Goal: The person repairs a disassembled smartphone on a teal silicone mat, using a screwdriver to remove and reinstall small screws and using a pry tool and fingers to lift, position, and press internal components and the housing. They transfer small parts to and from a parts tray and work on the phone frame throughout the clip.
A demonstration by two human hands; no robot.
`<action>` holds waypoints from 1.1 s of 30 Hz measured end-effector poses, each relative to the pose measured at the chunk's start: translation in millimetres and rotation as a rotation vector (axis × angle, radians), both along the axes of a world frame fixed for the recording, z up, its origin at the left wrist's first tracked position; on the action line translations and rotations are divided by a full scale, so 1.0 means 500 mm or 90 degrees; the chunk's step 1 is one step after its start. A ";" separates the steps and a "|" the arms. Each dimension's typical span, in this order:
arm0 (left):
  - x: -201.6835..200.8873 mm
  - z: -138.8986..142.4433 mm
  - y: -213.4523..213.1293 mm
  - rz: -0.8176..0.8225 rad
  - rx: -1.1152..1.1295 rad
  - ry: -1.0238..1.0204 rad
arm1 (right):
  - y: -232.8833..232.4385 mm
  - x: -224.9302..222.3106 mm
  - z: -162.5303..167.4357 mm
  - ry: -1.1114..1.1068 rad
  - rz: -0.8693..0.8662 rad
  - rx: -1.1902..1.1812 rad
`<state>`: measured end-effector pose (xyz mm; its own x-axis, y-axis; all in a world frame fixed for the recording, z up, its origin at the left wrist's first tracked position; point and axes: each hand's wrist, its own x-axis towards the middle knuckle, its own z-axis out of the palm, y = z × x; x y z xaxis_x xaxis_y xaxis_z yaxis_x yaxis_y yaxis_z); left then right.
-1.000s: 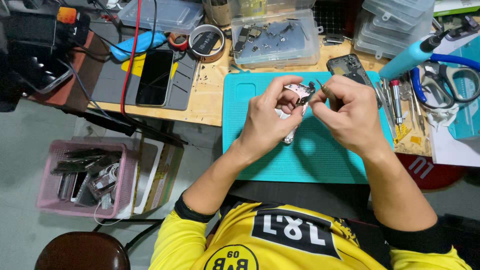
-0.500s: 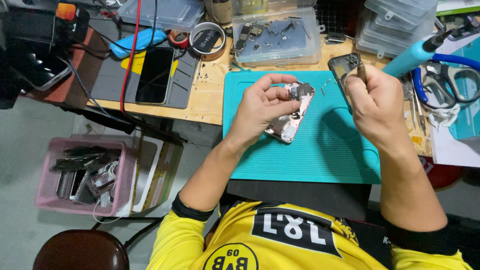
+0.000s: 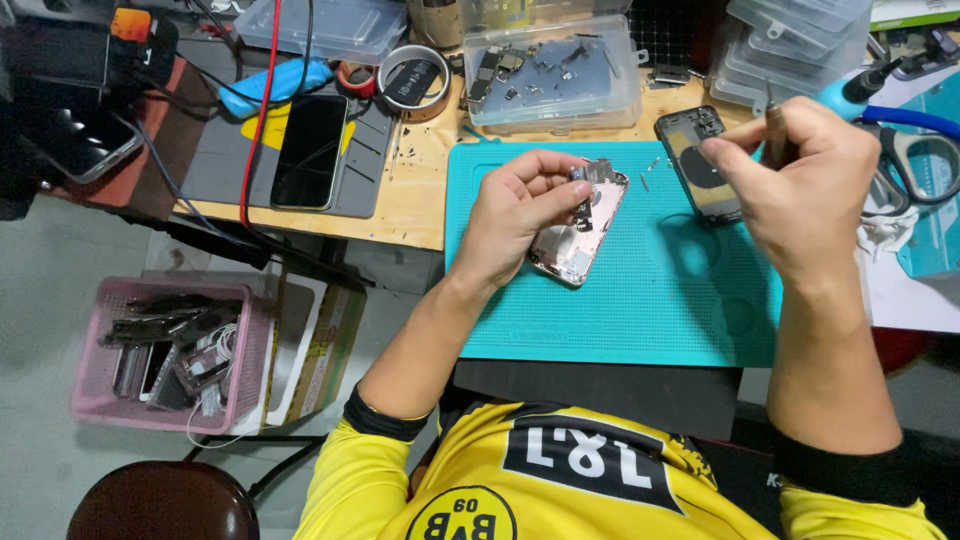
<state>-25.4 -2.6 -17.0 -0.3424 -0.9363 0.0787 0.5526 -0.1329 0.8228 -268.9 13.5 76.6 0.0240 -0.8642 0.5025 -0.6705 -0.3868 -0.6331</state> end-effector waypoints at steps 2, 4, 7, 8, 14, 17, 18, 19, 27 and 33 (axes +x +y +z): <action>0.004 -0.005 -0.004 0.019 -0.017 -0.024 | -0.003 -0.012 -0.001 -0.019 -0.016 0.002; 0.005 -0.010 -0.005 0.040 -0.042 -0.053 | -0.005 -0.022 -0.007 -0.032 -0.026 0.005; 0.002 -0.009 -0.009 0.045 -0.056 -0.081 | -0.005 -0.035 -0.015 -0.040 -0.007 -0.004; -0.001 -0.008 -0.010 0.048 -0.055 -0.074 | -0.005 -0.035 -0.018 -0.042 0.018 -0.016; -0.028 0.014 -0.016 0.087 -0.144 -0.134 | 0.008 -0.060 -0.019 0.040 0.016 0.047; -0.039 0.028 -0.017 0.092 -0.162 -0.152 | 0.014 -0.082 -0.020 0.226 -0.078 0.095; -0.039 0.032 -0.016 0.105 -0.164 -0.191 | 0.014 -0.090 -0.022 0.296 -0.128 0.110; -0.040 0.035 -0.015 0.119 -0.165 -0.230 | 0.014 -0.099 -0.023 0.271 -0.120 0.080; -0.055 0.051 -0.012 0.150 -0.299 -0.353 | 0.015 -0.114 -0.022 0.197 -0.113 0.029; -0.057 0.057 0.009 0.114 -0.319 -0.385 | 0.008 -0.053 -0.027 -0.125 0.072 0.077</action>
<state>-53.7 1.9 11.5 -0.3088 -0.8832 0.3529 -0.0299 0.3799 0.9246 -295.3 17.6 63.1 0.0361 -0.9157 0.4002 -0.4876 -0.3657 -0.7928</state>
